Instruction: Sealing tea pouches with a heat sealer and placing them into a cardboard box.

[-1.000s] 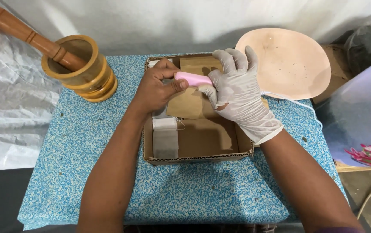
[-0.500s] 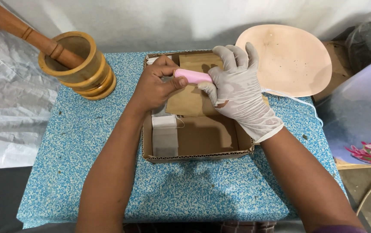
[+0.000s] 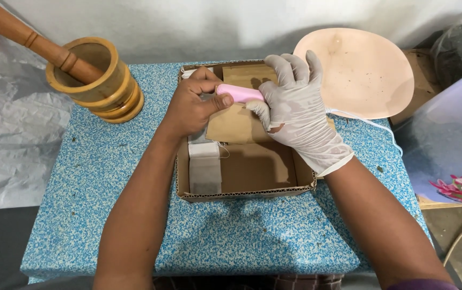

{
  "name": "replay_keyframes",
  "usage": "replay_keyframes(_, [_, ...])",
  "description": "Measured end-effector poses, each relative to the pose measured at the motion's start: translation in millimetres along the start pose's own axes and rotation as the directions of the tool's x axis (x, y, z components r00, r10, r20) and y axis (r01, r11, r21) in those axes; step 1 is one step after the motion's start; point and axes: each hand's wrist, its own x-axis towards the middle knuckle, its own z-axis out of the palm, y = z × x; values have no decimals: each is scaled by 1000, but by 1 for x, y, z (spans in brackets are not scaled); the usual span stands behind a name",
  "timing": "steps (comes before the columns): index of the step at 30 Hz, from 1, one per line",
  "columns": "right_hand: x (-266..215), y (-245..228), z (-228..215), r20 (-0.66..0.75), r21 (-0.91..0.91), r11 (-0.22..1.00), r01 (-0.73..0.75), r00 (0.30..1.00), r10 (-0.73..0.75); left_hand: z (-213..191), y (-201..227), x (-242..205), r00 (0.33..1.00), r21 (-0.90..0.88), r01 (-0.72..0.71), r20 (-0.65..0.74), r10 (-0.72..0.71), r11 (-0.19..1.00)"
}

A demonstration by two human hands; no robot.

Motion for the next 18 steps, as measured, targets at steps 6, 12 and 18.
replay_keyframes(6, [2, -1, -2, -14, 12, 1000, 3, 1000, -3, -1, -1, 0, 1000, -8, -10, 9, 10, 1000])
replay_keyframes(12, [1, 5, -5, 24, 27, 999, 36, 999, -37, 0, 1, 0, 1000, 1, -20, 19, 20, 1000])
replay_keyframes(18, [-1, 15, -7, 86, 9, 998, 62, 994, -62, 2, -2, 2, 996, 48, 49, 78, -53, 998])
